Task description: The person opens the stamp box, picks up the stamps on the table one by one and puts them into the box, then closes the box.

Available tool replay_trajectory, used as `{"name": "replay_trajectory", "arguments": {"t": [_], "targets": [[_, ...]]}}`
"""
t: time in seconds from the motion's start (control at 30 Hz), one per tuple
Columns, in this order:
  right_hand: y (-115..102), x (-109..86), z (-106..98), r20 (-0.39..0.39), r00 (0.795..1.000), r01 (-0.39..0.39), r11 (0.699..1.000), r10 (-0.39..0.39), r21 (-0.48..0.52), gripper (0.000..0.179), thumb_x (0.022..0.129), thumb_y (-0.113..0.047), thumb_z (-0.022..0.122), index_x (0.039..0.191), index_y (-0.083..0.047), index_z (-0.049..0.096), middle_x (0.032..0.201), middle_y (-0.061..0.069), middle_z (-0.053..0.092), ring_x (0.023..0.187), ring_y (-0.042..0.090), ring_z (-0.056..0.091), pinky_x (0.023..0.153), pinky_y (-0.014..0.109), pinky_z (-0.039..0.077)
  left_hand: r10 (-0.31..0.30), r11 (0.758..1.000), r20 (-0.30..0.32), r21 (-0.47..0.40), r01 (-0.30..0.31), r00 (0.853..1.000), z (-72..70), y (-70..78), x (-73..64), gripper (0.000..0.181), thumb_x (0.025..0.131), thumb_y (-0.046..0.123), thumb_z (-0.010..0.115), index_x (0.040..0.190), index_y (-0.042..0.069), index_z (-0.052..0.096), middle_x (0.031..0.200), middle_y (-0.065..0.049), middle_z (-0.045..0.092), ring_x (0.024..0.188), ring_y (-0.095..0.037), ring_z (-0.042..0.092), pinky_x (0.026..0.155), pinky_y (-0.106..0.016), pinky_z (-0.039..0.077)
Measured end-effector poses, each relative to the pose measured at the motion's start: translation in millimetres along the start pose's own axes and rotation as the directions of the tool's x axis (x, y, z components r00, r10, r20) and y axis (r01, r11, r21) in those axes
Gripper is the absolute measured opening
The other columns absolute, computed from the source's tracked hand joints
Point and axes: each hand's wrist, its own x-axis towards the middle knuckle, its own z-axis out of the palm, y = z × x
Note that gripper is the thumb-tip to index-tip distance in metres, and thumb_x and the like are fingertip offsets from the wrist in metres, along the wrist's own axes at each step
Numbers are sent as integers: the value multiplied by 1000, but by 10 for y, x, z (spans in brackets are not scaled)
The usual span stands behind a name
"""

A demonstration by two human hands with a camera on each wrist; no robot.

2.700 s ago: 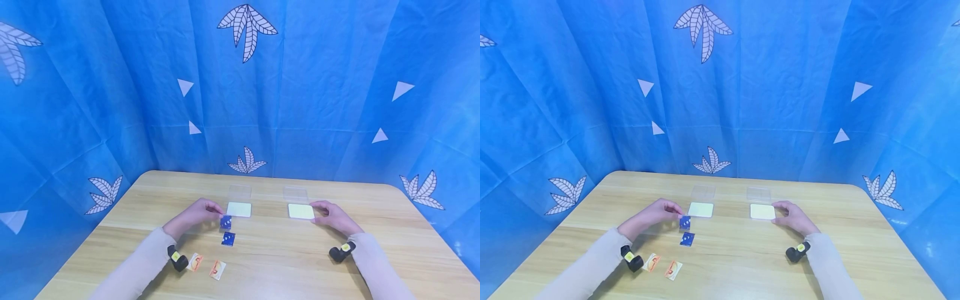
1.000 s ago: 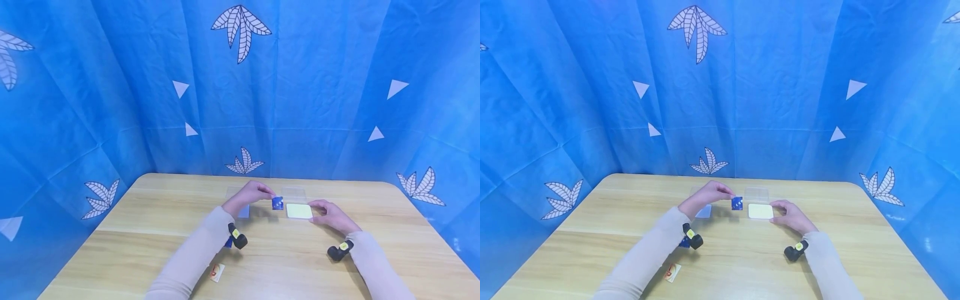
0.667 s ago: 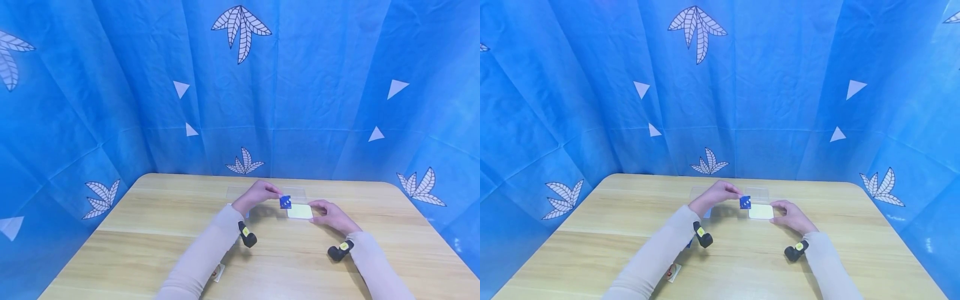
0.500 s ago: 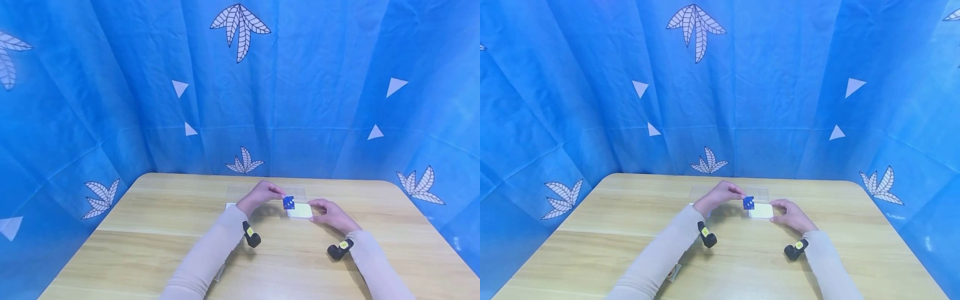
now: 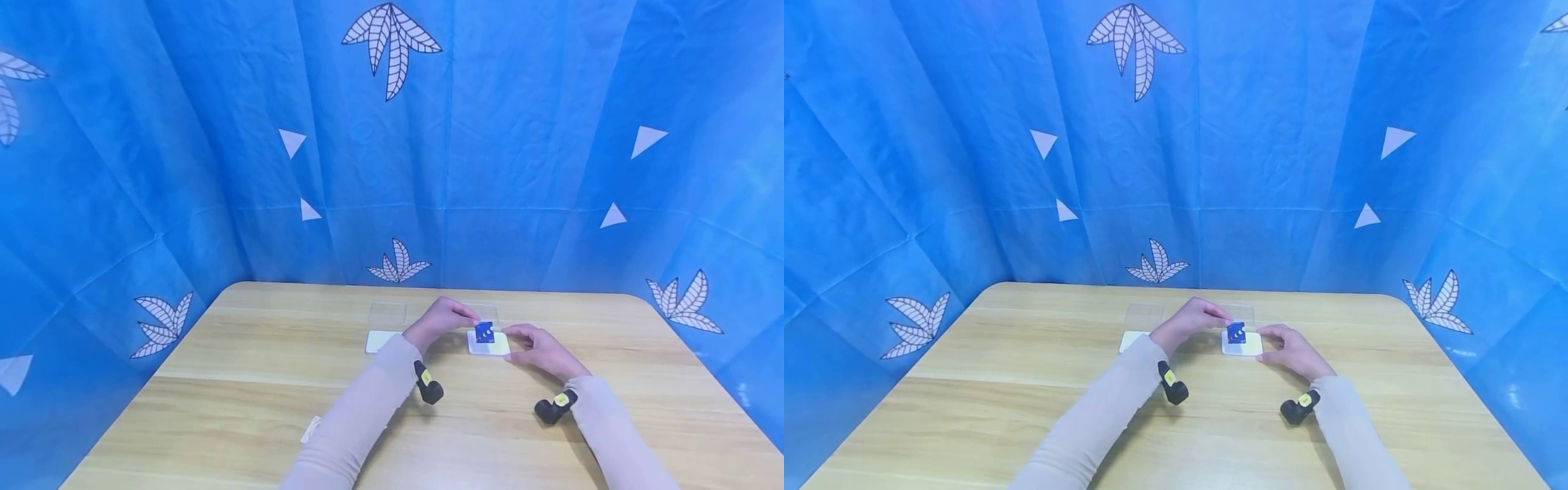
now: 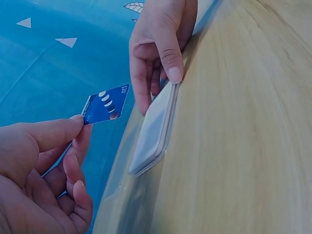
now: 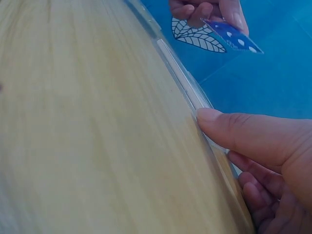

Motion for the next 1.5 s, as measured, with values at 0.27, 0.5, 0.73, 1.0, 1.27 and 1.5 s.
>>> {"name": "replay_trajectory", "arguments": {"t": [0.27, 0.5, 0.73, 1.0, 1.27, 1.5], "targets": [[-24, -3, -7, -2, 1000, -3, 1000, 3, -11, 58, 79, -21, 74, 129, 2, 52, 136, 26, 46, 128, 46, 36, 103, 63, 26, -20, 999, -33, -31, 19, 999, 84, 12, 36, 8, 77, 11, 76, 85, 10, 76, 91, 0, 72, 92, -14, 63, 96, -36, 44], [2, -1, 6, -1, 1000, 4, 1000, -4, -12, 58, 79, -18, 74, 129, 2, 52, 136, 26, 45, 127, 46, 37, 102, 62, 28, -44, 998, -73, -42, 41, 996, 185, 6, 69, 8, 75, 8, 77, 82, 9, 76, 90, 0, 72, 91, -14, 62, 95, -34, 44], [35, 13, 11, -5, 1000, 16, 1000, -16, -2, 60, 79, -17, 74, 129, 5, 50, 135, 28, 45, 124, 47, 40, 101, 60, 32, -46, 999, -106, -29, 43, 993, 269, -8, 54, 9, 73, 6, 78, 80, 11, 76, 91, 2, 71, 94, -15, 61, 96, -36, 42], [-17, -9, 26, -11, 1000, -9, 1000, 9, -9, 59, 79, -17, 74, 129, 4, 51, 135, 28, 45, 124, 47, 40, 101, 60, 31, -35, 999, -147, -20, 32, 989, 345, -65, 48, 10, 73, 5, 77, 77, 14, 76, 88, 5, 71, 95, -14, 62, 97, -37, 42], [-33, -26, 25, -3, 1000, 5, 1000, -5, -10, 56, 79, -16, 74, 128, 3, 52, 134, 26, 47, 123, 46, 41, 101, 60, 32, -14, 999, -168, 26, 19, 986, 385, -78, 26, 8, 74, 6, 77, 76, 14, 76, 84, 5, 70, 92, -13, 62, 94, -36, 44], [4, -15, 17, -9, 1000, -13, 1000, 12, -19, 58, 78, -18, 74, 128, 2, 52, 134, 26, 47, 125, 47, 40, 102, 61, 30, 49, 998, -170, 47, -42, 984, 401, -117, 44, 8, 75, 8, 77, 77, 15, 77, 82, 6, 72, 90, -10, 64, 90, -30, 46]]}}
